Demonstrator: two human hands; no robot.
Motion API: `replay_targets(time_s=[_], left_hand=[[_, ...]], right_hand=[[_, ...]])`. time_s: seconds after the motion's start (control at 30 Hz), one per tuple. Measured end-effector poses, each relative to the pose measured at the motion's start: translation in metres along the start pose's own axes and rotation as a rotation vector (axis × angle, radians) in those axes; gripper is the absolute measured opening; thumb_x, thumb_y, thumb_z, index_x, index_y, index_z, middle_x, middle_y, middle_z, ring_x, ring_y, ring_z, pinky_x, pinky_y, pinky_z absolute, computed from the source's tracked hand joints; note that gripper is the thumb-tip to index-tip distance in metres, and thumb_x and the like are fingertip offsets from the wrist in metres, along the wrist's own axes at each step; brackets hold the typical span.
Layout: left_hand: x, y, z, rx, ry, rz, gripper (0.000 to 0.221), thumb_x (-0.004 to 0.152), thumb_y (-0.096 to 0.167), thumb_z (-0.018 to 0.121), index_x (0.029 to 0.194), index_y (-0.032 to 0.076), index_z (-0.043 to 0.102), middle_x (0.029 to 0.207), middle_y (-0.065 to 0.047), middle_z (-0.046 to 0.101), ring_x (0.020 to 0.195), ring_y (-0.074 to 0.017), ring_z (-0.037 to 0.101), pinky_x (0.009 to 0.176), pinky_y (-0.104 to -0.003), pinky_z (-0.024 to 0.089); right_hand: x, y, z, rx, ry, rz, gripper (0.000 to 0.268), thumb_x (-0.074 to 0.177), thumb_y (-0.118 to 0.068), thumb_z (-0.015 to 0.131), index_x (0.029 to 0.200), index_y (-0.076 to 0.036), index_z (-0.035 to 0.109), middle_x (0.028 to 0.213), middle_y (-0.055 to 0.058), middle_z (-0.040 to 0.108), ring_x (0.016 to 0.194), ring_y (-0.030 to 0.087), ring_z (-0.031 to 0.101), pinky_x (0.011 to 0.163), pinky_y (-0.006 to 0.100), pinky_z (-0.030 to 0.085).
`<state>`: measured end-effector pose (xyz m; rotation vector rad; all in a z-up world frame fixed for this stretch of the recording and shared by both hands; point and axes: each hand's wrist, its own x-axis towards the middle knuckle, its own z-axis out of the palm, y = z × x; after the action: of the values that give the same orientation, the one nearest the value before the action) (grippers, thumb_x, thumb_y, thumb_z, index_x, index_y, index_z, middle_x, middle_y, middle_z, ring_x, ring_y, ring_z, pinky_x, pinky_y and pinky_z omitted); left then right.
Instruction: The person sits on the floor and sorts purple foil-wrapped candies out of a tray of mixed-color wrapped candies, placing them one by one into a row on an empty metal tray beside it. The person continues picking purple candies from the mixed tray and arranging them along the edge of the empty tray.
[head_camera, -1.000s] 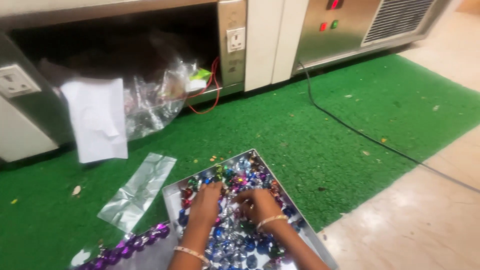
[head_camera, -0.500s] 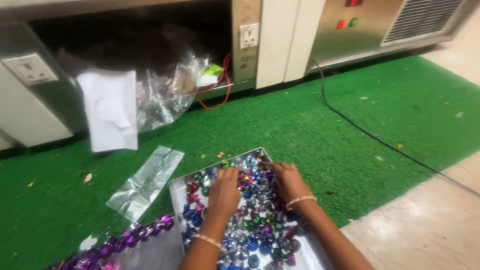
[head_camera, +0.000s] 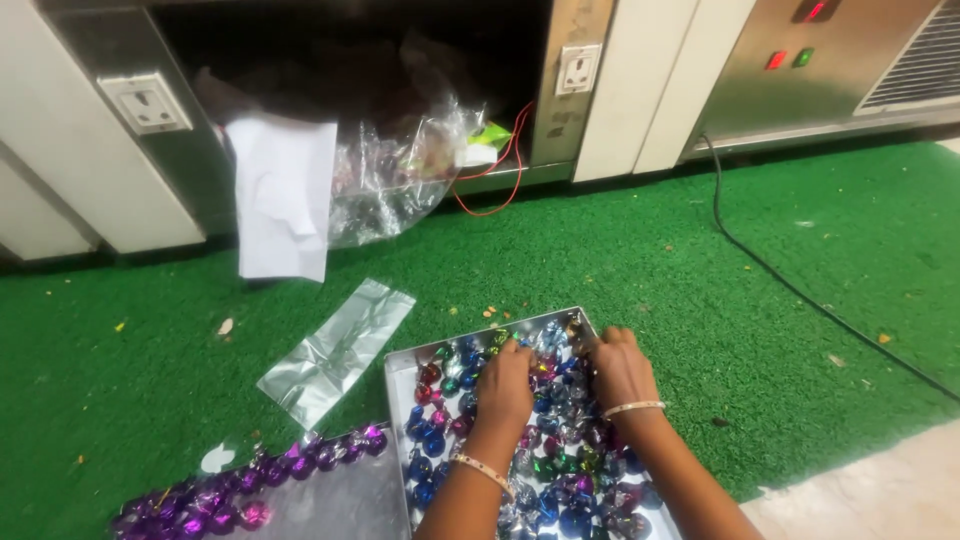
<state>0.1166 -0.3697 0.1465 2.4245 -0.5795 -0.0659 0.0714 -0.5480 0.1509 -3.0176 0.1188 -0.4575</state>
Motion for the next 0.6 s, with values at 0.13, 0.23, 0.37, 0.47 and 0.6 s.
replay_targets(time_s=[0.13,0.23,0.37,0.47,0.6], left_hand=[[-0.003,-0.010,0.001,-0.107,0.080,-0.112,0.033,0.086,-0.015,0.059,0.105,0.008,0.074,0.116,-0.013,0.067,0.101,-0.0311,0.071,0.090,-0.041,0.058],[-0.013,-0.008,-0.020,-0.139,0.050,-0.117,0.033,0.081,-0.010,0.067,0.105,0.010,0.076,0.114,-0.012,0.069,0.103,-0.0309,0.070,0.092,-0.040,0.057],[-0.003,-0.031,0.001,-0.016,0.065,0.056,0.043,0.079,-0.011,0.066,0.111,0.015,0.076,0.113,-0.011,0.072,0.107,-0.0332,0.067,0.096,-0.043,0.053],[-0.009,-0.025,-0.012,-0.018,0.034,0.097,0.039,0.074,-0.001,0.076,0.109,0.015,0.074,0.114,-0.009,0.070,0.110,-0.0335,0.063,0.097,-0.042,0.050],[-0.004,-0.030,0.002,0.031,0.056,0.119,0.040,0.079,-0.003,0.072,0.112,0.019,0.076,0.114,-0.007,0.071,0.108,-0.0318,0.064,0.097,-0.041,0.052]], right_hand=[[0.006,-0.011,-0.026,0.190,0.065,0.270,0.023,0.090,0.006,0.058,0.102,-0.006,0.074,0.103,0.012,0.069,0.099,0.027,0.067,0.085,0.036,0.062],[0.011,-0.016,-0.036,0.488,0.121,0.413,0.013,0.093,-0.001,0.062,0.098,-0.003,0.074,0.103,0.013,0.068,0.093,0.025,0.070,0.082,0.035,0.063],[0.022,-0.006,-0.015,1.145,0.006,0.689,0.013,0.094,-0.012,0.062,0.098,-0.006,0.074,0.102,0.013,0.079,0.087,0.024,0.080,0.078,0.035,0.062],[0.018,0.008,0.001,1.011,-0.037,0.501,0.015,0.090,-0.013,0.068,0.100,-0.008,0.078,0.105,0.013,0.082,0.088,0.023,0.080,0.081,0.034,0.066],[0.014,0.010,-0.028,0.853,-0.005,0.371,0.027,0.087,-0.011,0.073,0.114,-0.012,0.074,0.103,0.014,0.080,0.091,0.023,0.078,0.079,0.037,0.061]])
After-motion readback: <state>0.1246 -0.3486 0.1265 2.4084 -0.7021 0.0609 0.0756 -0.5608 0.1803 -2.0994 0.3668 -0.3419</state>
